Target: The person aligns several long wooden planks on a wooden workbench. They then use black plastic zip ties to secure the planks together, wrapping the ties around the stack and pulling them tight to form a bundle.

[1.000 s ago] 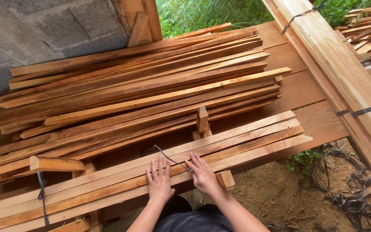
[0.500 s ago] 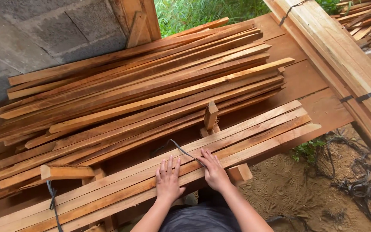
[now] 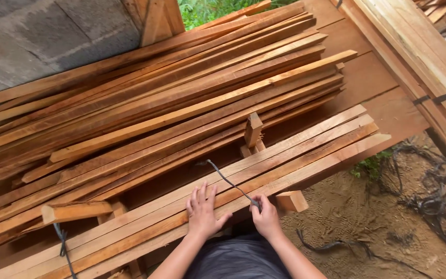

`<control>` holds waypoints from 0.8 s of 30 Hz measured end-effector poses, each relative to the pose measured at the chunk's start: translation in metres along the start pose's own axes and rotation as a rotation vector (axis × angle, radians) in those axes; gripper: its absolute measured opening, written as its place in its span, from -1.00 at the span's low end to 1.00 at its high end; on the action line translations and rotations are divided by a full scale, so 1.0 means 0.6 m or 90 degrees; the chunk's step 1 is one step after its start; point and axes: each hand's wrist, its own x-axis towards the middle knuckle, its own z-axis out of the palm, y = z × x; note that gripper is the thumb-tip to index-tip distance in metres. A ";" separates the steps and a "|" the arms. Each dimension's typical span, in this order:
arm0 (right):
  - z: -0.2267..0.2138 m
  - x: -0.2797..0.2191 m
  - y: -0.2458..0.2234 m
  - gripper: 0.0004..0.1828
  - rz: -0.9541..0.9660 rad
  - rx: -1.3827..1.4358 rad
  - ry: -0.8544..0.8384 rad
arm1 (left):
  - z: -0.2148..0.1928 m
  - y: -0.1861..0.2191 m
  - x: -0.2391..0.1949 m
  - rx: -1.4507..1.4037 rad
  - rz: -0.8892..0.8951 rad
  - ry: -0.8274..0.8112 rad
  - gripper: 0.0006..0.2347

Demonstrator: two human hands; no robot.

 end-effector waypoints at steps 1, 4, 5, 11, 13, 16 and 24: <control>-0.001 -0.007 0.018 -0.81 0.004 -0.002 0.004 | 0.011 -0.004 0.012 0.000 0.004 -0.004 -0.08; -0.002 -0.027 0.070 -0.77 0.204 -0.011 0.009 | 0.028 -0.015 0.048 -0.054 0.020 0.090 -0.23; -0.004 -0.030 0.087 -0.70 0.262 0.013 -0.009 | 0.025 -0.015 0.063 -0.045 0.058 0.137 -0.23; 0.002 0.015 0.126 -0.34 0.369 0.041 -0.055 | -0.028 0.017 0.190 -0.055 0.103 0.019 -0.28; 0.005 0.027 0.100 -0.26 0.367 0.023 -0.064 | -0.052 0.035 0.220 -0.079 0.096 -0.060 -0.29; 0.009 0.040 0.044 -0.22 0.600 0.137 -0.129 | -0.065 0.050 0.254 -0.073 0.028 -0.242 -0.31; 0.025 0.057 -0.030 -0.42 0.702 0.399 -0.121 | -0.015 0.031 0.313 -0.190 0.040 -0.394 -0.21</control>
